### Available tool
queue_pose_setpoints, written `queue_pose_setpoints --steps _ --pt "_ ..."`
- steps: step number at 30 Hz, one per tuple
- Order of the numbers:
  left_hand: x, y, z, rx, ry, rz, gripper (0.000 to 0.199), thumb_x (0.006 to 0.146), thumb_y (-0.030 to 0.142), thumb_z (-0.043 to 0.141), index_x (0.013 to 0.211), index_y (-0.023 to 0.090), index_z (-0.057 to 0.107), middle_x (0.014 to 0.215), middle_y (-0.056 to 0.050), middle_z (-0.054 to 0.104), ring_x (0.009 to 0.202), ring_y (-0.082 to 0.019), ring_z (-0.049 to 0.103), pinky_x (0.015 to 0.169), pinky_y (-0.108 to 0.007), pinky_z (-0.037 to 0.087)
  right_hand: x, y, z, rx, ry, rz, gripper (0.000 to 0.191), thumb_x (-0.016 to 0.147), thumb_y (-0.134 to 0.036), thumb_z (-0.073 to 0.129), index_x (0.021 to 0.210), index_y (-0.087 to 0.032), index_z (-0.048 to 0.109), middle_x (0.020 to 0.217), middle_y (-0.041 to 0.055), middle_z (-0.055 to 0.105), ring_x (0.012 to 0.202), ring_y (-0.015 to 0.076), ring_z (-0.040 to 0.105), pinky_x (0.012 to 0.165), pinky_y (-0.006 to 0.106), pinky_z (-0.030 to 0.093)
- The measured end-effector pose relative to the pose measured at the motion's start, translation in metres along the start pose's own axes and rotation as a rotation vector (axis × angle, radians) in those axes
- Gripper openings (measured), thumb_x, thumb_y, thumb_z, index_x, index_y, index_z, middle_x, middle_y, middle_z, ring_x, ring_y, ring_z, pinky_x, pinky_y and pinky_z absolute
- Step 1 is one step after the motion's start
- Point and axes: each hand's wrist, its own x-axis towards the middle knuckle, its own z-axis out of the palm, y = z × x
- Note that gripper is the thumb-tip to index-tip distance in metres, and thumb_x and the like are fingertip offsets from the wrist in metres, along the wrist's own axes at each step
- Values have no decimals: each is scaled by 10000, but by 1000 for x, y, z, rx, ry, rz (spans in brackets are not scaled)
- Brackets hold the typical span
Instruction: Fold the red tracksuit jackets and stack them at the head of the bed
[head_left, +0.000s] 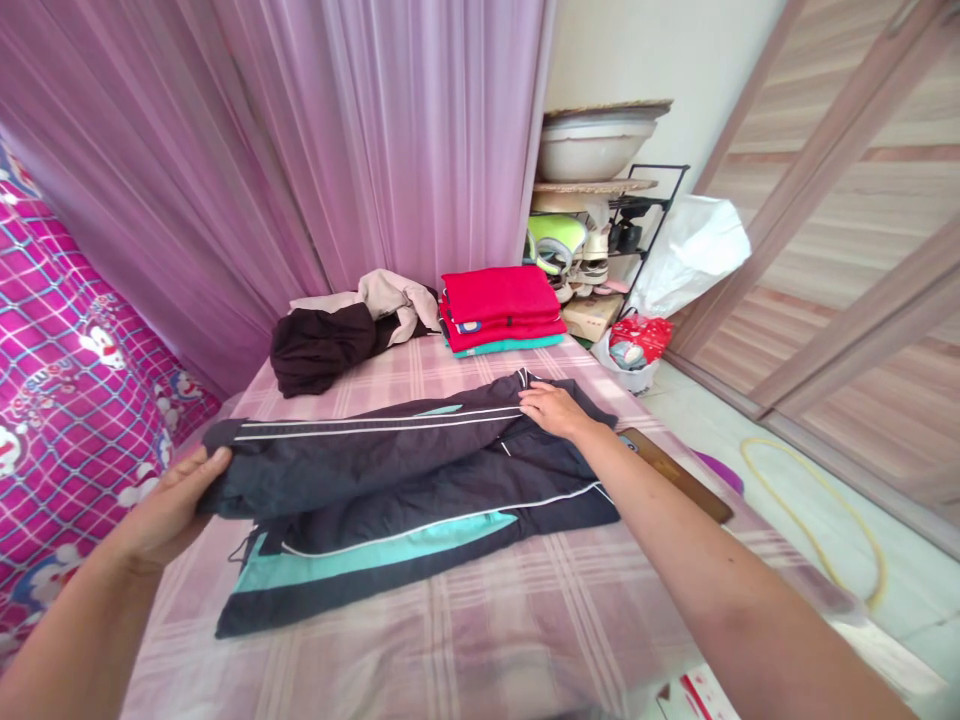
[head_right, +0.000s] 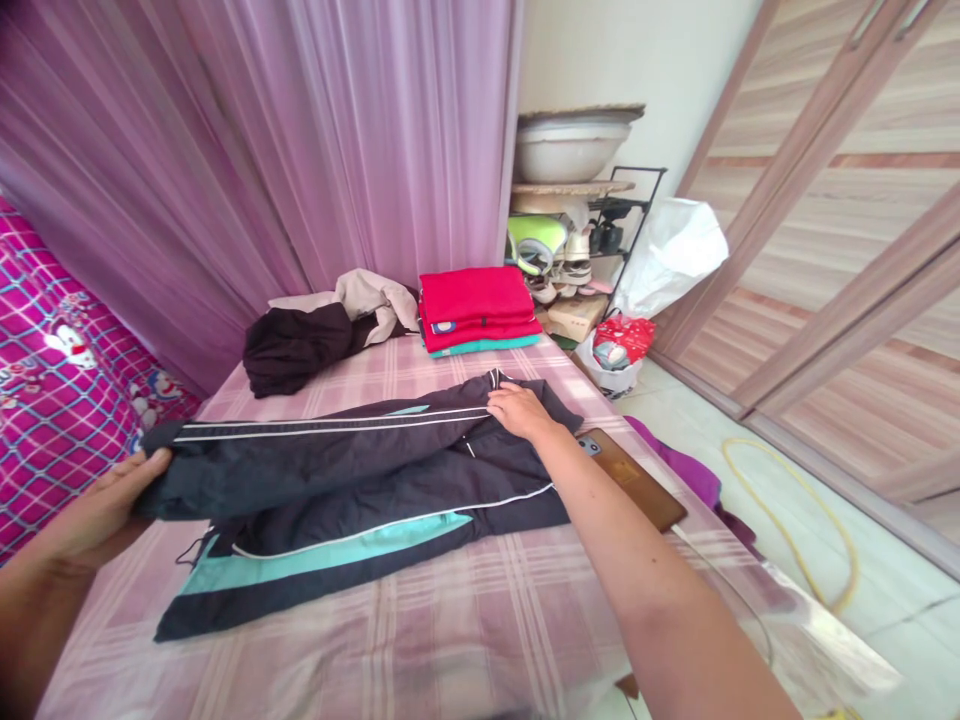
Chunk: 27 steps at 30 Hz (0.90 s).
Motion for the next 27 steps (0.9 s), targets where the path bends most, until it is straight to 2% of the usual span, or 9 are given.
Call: queue_pose_setpoints --steps 4,11,13,16,17,19,22,25,27 --pt "28 3 8 -39 60 -71 322 667 508 704 846 248 638 644 39 675 619 -175 621 574 -300 548 20 3 -6 -4 -16 106 370 997 -332 385 1082 -225 729 1152 76 711 1140 218 593 986 322 409" --pt "66 -21 41 436 31 -263 343 779 408 583 970 135 662 750 -67 687 652 -215 654 607 -344 549 37 -1 -1 -35 -18 224 374 982 -395 412 1056 -238 744 1025 79 743 1022 242 642 910 336 418" --pt "64 -22 43 609 97 -129 458 794 410 555 1132 112 639 934 -141 710 791 -274 687 709 -411 561 36 -1 -2 -42 -16 217 374 981 -393 409 1070 -249 743 1042 71 742 1035 241 637 919 337 414" --pt "41 -18 56 863 185 358 495 828 418 529 1238 152 606 1179 -172 656 1091 -339 620 939 -486 492 36 -1 -4 -49 -18 190 379 978 -391 408 1054 -244 749 1044 72 742 1040 243 631 924 337 410" --pt "28 -16 67 900 145 528 457 848 423 516 1216 173 622 1206 -157 646 1154 -340 585 996 -484 456 36 -1 -4 -48 -20 190 376 976 -388 413 1042 -240 752 1044 75 743 1039 245 629 924 337 409" --pt "-2 -15 99 913 -145 734 323 885 439 519 1065 229 686 1088 -92 694 1067 -283 621 985 -425 456 38 -2 -4 -37 -27 205 368 972 -384 423 1030 -241 757 1048 73 744 1041 248 625 920 336 409" --pt "-37 -17 158 956 -470 880 261 911 383 554 1086 249 694 1095 -77 707 1031 -253 629 929 -400 460 40 -2 -4 -14 -32 229 368 973 -378 420 1042 -245 756 1055 68 744 1039 248 622 894 328 416" --pt "-46 -18 201 1090 -479 904 239 903 306 591 1105 215 679 1063 -104 696 988 -254 628 859 -392 470 42 0 -7 0 -38 233 376 977 -383 414 1037 -244 758 1049 66 743 1015 241 627 848 313 430" --pt "-43 -15 210 1181 -467 896 182 918 234 552 1035 192 685 991 -103 693 932 -248 635 825 -391 481 43 4 -9 11 -37 231 379 979 -384 410 1031 -244 759 1053 63 741 1001 232 628 832 305 438"
